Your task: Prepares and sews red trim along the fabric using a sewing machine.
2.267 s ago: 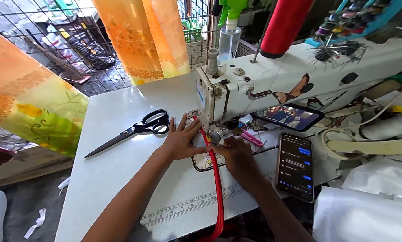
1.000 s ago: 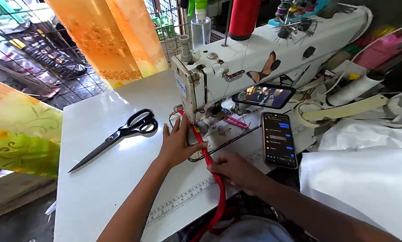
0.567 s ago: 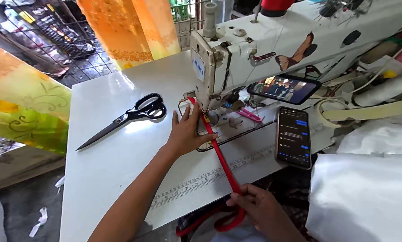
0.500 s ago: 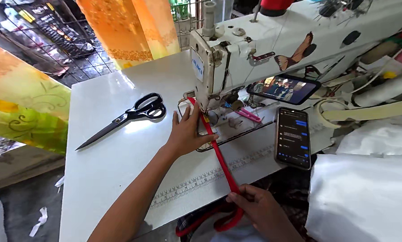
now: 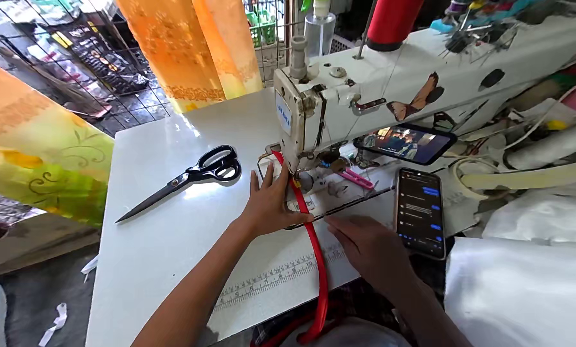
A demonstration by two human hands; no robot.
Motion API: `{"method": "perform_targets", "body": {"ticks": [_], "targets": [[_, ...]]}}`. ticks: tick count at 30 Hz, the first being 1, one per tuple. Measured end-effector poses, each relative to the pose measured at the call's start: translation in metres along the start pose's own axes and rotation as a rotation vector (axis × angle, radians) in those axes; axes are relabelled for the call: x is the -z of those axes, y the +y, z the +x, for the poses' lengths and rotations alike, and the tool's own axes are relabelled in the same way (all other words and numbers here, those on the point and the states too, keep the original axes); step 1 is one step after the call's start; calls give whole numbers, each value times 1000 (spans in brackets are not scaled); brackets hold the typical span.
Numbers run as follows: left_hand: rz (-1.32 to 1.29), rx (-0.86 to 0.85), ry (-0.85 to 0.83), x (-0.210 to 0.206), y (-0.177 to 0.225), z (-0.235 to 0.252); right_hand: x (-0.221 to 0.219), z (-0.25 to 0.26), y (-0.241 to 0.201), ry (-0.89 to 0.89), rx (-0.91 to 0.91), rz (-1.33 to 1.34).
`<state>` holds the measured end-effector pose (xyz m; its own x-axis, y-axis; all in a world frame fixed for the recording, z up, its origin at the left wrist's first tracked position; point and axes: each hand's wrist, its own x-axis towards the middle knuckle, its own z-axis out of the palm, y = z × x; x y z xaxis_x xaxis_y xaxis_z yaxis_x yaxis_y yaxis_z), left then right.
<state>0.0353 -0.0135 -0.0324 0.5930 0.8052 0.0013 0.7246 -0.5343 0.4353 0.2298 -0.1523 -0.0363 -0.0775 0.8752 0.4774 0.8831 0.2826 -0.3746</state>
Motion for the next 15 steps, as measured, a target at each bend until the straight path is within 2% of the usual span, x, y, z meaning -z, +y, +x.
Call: {"method": "perform_targets", "body": {"ticks": [4, 9, 15], "targets": [[36, 7, -12, 2, 1, 0, -28, 29, 16, -69, 67, 10], [33, 16, -59, 3, 3, 0, -32, 35, 22, -132, 84, 36], [-5, 38, -81, 3, 5, 1, -38, 33, 30, -91, 104, 89]]}}
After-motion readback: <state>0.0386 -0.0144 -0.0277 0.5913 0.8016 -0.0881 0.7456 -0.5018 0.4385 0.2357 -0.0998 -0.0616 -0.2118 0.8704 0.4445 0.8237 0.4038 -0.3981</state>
